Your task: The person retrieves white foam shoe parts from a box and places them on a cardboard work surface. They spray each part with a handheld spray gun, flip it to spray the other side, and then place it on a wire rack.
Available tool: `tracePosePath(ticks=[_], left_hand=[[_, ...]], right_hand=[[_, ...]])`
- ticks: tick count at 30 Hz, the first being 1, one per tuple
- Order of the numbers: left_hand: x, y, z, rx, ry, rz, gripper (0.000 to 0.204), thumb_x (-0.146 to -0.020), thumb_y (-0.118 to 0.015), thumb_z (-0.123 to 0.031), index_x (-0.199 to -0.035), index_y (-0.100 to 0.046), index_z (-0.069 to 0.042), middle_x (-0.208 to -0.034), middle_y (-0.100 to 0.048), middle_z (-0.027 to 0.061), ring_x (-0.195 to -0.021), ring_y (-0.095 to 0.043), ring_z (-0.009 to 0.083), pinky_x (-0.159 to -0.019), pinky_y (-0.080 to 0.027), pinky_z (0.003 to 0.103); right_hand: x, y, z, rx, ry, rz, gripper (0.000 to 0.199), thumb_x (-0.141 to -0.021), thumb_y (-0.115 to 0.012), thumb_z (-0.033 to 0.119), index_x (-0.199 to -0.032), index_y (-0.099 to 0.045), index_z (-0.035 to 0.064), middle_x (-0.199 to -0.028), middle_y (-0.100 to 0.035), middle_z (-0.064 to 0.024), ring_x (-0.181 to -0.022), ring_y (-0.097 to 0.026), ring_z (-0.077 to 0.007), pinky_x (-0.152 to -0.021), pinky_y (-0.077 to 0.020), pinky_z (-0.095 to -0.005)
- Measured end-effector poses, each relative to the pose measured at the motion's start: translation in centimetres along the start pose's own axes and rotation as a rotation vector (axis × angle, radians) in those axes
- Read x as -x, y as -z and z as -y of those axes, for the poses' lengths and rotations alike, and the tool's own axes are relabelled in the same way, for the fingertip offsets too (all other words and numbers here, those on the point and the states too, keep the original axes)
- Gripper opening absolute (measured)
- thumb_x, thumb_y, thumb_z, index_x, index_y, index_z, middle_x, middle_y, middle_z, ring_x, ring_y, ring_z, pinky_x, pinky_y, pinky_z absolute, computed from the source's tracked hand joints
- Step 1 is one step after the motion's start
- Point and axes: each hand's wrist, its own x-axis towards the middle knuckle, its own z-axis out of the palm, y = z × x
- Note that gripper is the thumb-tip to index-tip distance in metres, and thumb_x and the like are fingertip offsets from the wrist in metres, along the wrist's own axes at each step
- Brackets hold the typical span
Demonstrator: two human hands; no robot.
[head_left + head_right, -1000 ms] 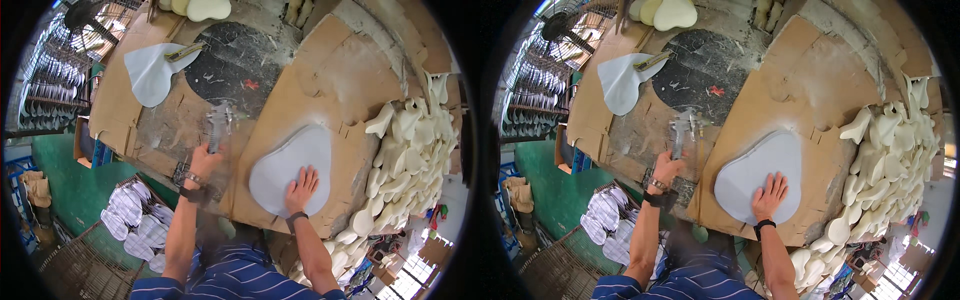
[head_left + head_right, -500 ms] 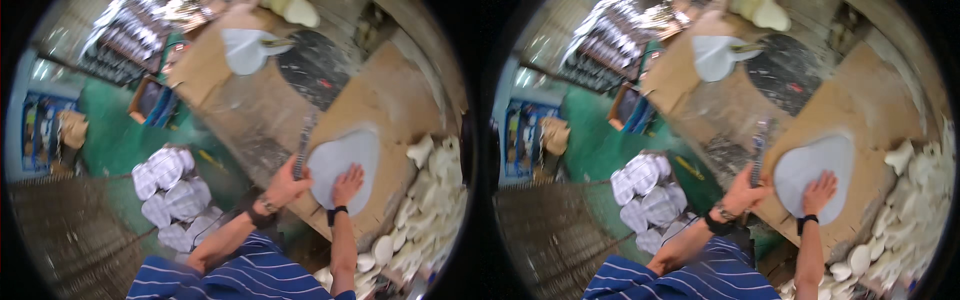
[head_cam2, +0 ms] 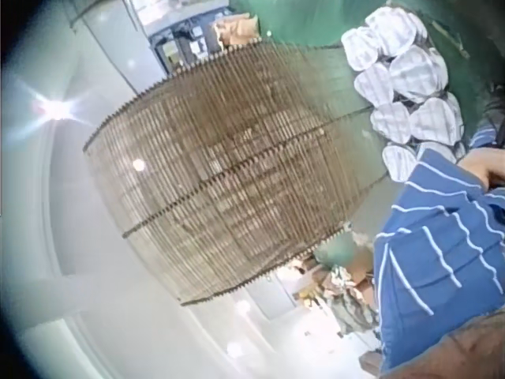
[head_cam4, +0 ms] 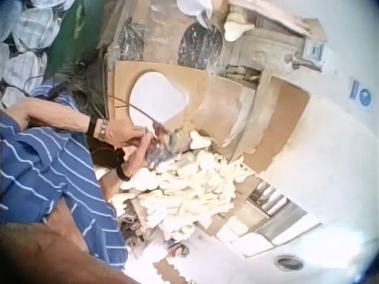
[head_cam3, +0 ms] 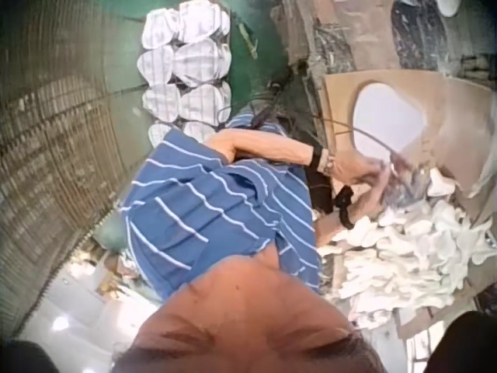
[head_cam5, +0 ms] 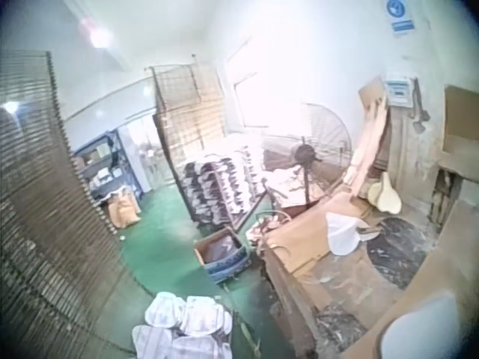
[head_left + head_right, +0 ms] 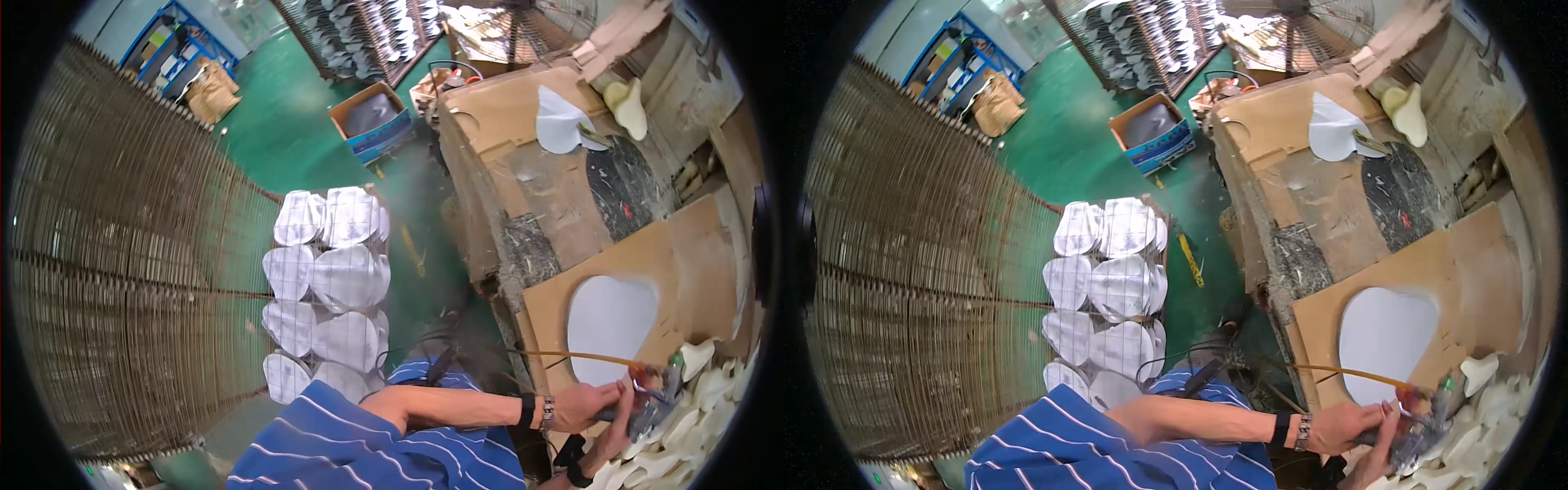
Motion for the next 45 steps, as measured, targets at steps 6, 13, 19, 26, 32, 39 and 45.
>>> tracePosePath(ticks=[6, 13, 19, 26, 32, 39, 45], left_hand=[[2.1, 0.3, -0.9, -0.252, -0.107, 0.377, 0.058, -0.074, -0.074, -0.022, -0.125, -0.053, -0.002, -0.116, -0.058, 0.0216, -0.112, -0.057, 0.0412, -0.094, -0.048, 0.05], [9.5, 13.2, 5.2, -0.71, 0.413, 0.371, 0.043, -0.087, -0.069, -0.028, -0.124, -0.063, -0.007, -0.111, -0.069, 0.0169, -0.102, -0.067, 0.0329, -0.088, -0.054, 0.041], [16.7, 20.9, 12.4, -0.53, 0.553, 0.097, 0.028, -0.096, -0.062, -0.017, -0.12, -0.064, -0.002, -0.1, -0.073, 0.0117, -0.093, -0.07, 0.0199, -0.082, -0.054, 0.032], [12.3, 18.1, 12.4, -0.248, 0.308, 0.572, 0.039, -0.101, -0.056, -0.03, -0.13, -0.06, -0.003, -0.129, -0.064, 0.0128, -0.122, -0.058, 0.026, -0.105, -0.044, 0.037], [19.4, 23.9, 31.4, -0.408, 0.747, 1.194, 0.048, -0.101, -0.051, -0.038, -0.141, -0.054, -0.01, -0.143, -0.055, 0.0128, -0.135, -0.048, 0.0294, -0.108, -0.043, 0.038], [13.9, 26.6, 28.7, -0.046, 1.189, 0.129, 0.038, -0.099, -0.058, -0.036, -0.127, -0.059, -0.01, -0.107, -0.072, 0.0097, -0.09, -0.069, 0.02, -0.069, -0.055, 0.036], [19.4, 33.3, 34.3, -0.066, 1.478, 0.156, 0.034, -0.097, -0.06, -0.031, -0.124, -0.062, -0.01, -0.098, -0.073, 0.0103, -0.077, -0.07, 0.0233, -0.061, -0.056, 0.04]], right_hand=[[5.8, 3.7, 4.9, 0.065, 0.24, -0.106, 0.035, -0.094, -0.061, 0.013, -0.125, -0.062, -0.0033, -0.133, -0.06, -0.0101, -0.118, -0.057, -0.02, -0.1, -0.0448, -0.034], [12.6, 7.8, 4.4, 0.051, 0.082, -0.224, 0.046, -0.086, -0.066, 0.005, -0.13, -0.058, -0.0033, -0.114, -0.067, -0.0108, -0.096, -0.064, -0.0148, -0.067, -0.0577, -0.0272], [19.4, 9.7, 1.8, 0.064, -0.054, -0.322, 0.046, -0.083, -0.066, 0.005, -0.128, -0.06, -0.0029, -0.106, -0.069, -0.0091, -0.066, -0.056, -0.0065, -0.052, -0.0475, -0.021], [24.3, 6.2, 0.2, 0.057, -0.201, -0.387, 0.047, -0.082, -0.06, -0.002, -0.129, -0.059, -0.0028, -0.103, -0.069, -0.0085, -0.068, -0.057, -0.0063, -0.058, -0.0472, -0.0205], [23.7, 3.1, 4.3, -0.053, -0.168, -0.288, 0.065, -0.082, -0.054, -0.011, -0.146, -0.048, 0.0012, -0.107, -0.069, -0.0131, -0.098, -0.065, -0.0178, -0.089, -0.0508, -0.0303], [25.1, 1.2, 6.2, 0.215, -0.159, -0.317, 0.055, -0.086, -0.068, 0.0, -0.139, -0.054, -0.0006, -0.096, -0.07, -0.0093, -0.084, -0.063, -0.0147, -0.079, -0.0513, -0.0277], [23.0, 1.3, 8.6, 0.364, -0.106, -0.355, 0.054, -0.082, -0.073, 0.001, -0.135, -0.058, 0.0003, -0.094, -0.069, -0.0118, -0.081, -0.065, -0.0191, -0.075, -0.0509, -0.0287]])
